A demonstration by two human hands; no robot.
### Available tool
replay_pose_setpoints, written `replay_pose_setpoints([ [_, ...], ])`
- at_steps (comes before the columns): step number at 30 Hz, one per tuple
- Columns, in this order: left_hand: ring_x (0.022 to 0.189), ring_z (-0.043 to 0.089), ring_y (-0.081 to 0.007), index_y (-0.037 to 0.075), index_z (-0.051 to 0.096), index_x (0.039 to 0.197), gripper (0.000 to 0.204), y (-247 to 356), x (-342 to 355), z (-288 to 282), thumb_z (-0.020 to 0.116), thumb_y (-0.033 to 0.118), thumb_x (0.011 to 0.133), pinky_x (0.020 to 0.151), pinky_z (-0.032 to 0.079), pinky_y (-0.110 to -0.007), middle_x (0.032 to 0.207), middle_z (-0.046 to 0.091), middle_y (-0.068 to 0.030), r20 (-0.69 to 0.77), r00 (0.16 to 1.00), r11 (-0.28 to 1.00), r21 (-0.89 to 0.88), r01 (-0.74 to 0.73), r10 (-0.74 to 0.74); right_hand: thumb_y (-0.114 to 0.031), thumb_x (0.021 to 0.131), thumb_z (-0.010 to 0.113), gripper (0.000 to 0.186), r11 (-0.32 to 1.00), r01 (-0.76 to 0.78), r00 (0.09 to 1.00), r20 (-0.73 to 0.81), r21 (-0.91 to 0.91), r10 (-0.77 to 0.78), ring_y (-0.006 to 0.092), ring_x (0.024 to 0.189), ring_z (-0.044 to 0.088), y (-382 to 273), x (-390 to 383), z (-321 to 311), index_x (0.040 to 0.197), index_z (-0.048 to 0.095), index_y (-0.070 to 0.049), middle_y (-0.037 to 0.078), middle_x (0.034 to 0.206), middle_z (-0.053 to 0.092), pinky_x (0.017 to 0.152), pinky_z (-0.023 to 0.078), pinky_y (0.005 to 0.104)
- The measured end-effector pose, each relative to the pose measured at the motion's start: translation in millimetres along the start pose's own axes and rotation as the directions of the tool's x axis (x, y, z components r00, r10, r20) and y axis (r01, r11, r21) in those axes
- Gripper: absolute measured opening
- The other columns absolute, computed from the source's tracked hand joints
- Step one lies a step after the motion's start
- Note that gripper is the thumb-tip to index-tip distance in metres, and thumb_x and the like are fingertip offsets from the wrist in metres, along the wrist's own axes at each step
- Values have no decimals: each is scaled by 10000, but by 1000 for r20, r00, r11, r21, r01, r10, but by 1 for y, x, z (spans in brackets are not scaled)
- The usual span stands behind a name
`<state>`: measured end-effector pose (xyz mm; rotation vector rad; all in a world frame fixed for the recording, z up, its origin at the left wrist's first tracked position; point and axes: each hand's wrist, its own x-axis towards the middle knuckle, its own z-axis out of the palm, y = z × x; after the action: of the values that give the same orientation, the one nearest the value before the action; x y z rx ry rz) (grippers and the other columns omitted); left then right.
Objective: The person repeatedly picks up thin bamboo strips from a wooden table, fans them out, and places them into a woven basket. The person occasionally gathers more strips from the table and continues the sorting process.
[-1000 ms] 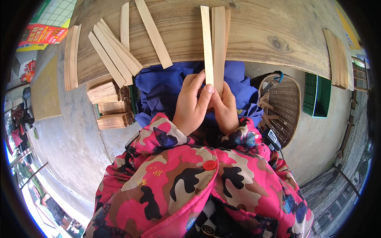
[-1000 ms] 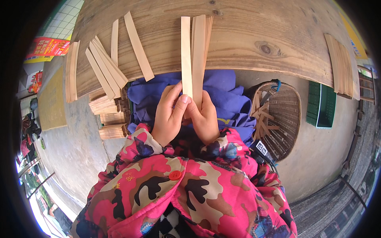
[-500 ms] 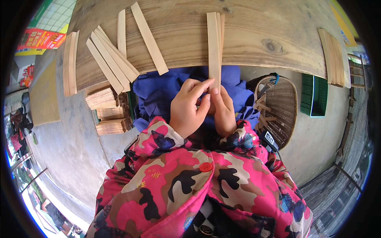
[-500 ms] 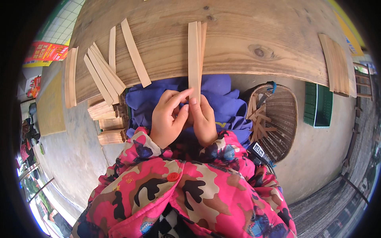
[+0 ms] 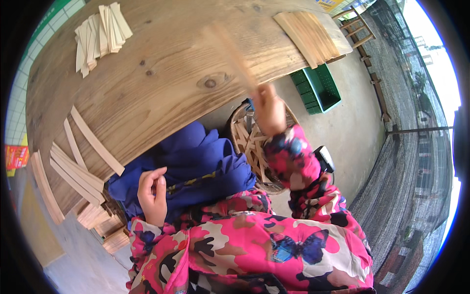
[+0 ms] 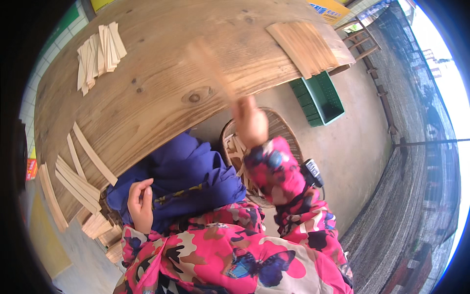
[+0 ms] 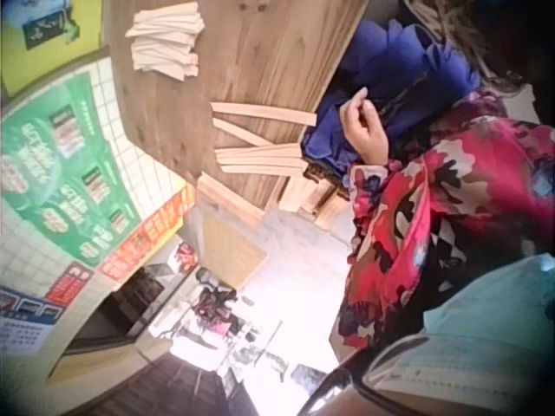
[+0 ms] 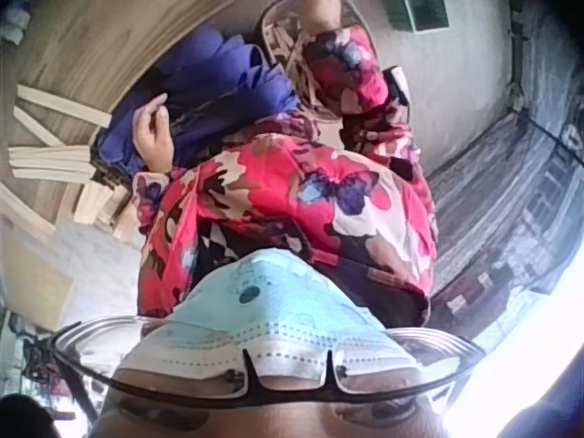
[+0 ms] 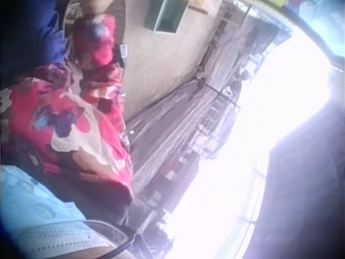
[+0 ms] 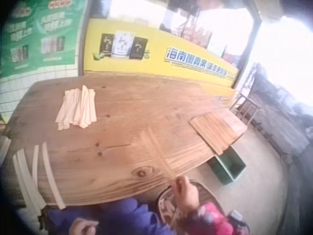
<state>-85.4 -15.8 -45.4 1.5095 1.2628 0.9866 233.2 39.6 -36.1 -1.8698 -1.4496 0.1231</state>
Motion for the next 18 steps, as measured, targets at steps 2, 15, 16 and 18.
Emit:
replay_pose_setpoints([
  [2, 661, 434, -55, 15, 600, 963, 145, -4, -6, 5, 505, 37, 857, 555, 342, -171, 849, 495, -9, 26, 999, 999, 34, -30, 29, -191, 832, 587, 188, 994, -54, 984, -174, -93, 38, 273, 541, 553, 53, 41, -29, 841, 529, -13, 166, 639, 561, 515, 442, 332],
  [15, 722, 493, -121, -1, 604, 947, 160, -35, -23, -7, 515, 73, 837, 633, 391, -229, 820, 536, -48, -134, 966, 958, 157, 241, -221, -364, 725, 624, 333, 733, -344, 911, -397, -587, 110, 337, 1047, 450, 197, 180, -81, 909, 588, -90, 173, 1044, 518, 827, 396, 441],
  [16, 716, 489, -119, 2, 605, 948, 160, -37, -22, -7, 515, 74, 837, 626, 387, -228, 818, 535, -44, -125, 974, 961, 180, 208, -187, -404, 717, 633, 448, 722, -368, 911, -381, -586, 155, 333, 1073, 440, 196, 184, -82, 1043, 554, -107, 169, 1093, 505, 841, 377, 468],
  [18, 704, 481, -114, 7, 608, 950, 161, -41, -20, -6, 515, 75, 837, 612, 380, -226, 816, 533, -38, -120, 975, 963, 173, 205, -186, -444, 706, 638, 516, 708, -407, 903, -372, -577, 215, 332, 1092, 425, 193, 189, -84, 1062, 537, -85, 166, 1124, 488, 870, 359, 464],
])
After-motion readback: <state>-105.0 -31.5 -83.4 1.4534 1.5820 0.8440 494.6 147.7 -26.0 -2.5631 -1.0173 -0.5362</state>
